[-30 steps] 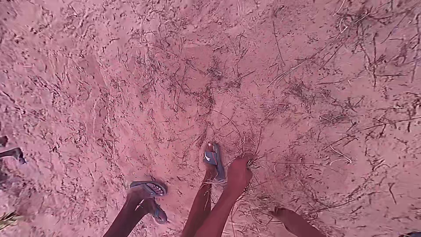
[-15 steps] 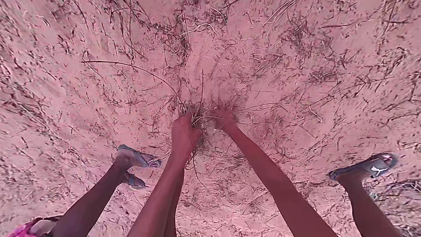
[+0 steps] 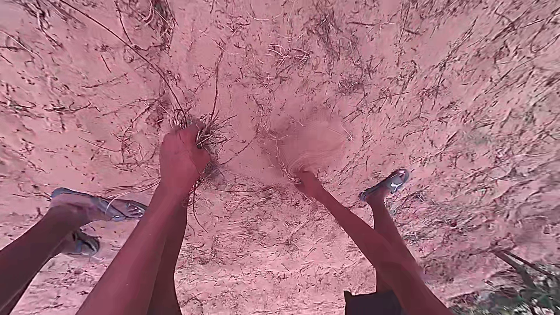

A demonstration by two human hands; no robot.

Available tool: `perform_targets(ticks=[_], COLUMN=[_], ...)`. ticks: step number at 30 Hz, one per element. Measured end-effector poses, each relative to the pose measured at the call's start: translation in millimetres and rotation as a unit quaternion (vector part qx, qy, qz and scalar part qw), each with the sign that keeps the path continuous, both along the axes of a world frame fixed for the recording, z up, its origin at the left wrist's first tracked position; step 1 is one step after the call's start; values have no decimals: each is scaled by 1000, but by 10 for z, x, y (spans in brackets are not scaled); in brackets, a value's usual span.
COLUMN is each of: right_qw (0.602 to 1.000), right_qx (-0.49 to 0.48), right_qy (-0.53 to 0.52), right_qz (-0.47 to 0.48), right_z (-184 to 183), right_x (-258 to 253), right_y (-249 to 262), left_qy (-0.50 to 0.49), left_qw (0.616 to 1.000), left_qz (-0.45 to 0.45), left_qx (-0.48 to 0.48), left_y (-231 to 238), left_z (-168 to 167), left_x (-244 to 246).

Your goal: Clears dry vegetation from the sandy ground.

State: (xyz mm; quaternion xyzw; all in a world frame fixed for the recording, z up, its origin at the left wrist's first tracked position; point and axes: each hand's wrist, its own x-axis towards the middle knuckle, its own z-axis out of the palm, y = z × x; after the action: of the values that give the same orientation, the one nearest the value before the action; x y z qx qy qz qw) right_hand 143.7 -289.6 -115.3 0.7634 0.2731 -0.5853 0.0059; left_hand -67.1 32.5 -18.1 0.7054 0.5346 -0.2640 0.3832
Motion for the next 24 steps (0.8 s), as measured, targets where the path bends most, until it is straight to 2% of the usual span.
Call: perform_targets(ticks=[1, 3, 4, 6, 7, 8, 10, 13, 16, 19, 21, 24], right_qw=[999, 990, 991, 981, 974, 978, 978, 959, 974, 982, 980, 986], right_qx=[29, 90, 72, -12, -27, -23, -6, -33, -17, -46, -43, -17], right_qy=[-1, -103, -114, -49, -45, -78, -193, -281, -223, -181, -179, -106], right_qz=[17, -27, 15, 187, 219, 191, 74, 12, -30, 30, 82, 129], right_z=[11, 28, 78, 157, 164, 167, 122, -177, -736, -1043, -1104, -1004], right_x=[136, 338, 428, 494, 506, 543, 652, 857, 859, 280, -133, -238], right_y=[27, 50, 51, 10, 25, 13, -6, 73, 191, 269, 135, -41], left_qy=[-8, -23, -24, -26, -31, -35, -46, -47, -56, -100, -114, -85], left_qw=[1000, 1000, 1000, 1000, 1000, 999, 999, 999, 998, 994, 993, 994], left_qz=[-6, -1, 2, -1, -3, 1, 15, 19, -3, -34, -44, -63], left_qx=[2, 3, 3, -4, -1, -1, 0, 8, 11, 6, 0, -12], left_y=[4, -6, -30, -27, 15, 42, 66, 36, -39, -135, -232, -375], left_z=[-23, -25, -12, 20, 24, 30, 49, 96, 92, -9, -32, -84], left_x=[17, 60, 108, 196, 211, 211, 216, 256, 337, 429, 491, 565])
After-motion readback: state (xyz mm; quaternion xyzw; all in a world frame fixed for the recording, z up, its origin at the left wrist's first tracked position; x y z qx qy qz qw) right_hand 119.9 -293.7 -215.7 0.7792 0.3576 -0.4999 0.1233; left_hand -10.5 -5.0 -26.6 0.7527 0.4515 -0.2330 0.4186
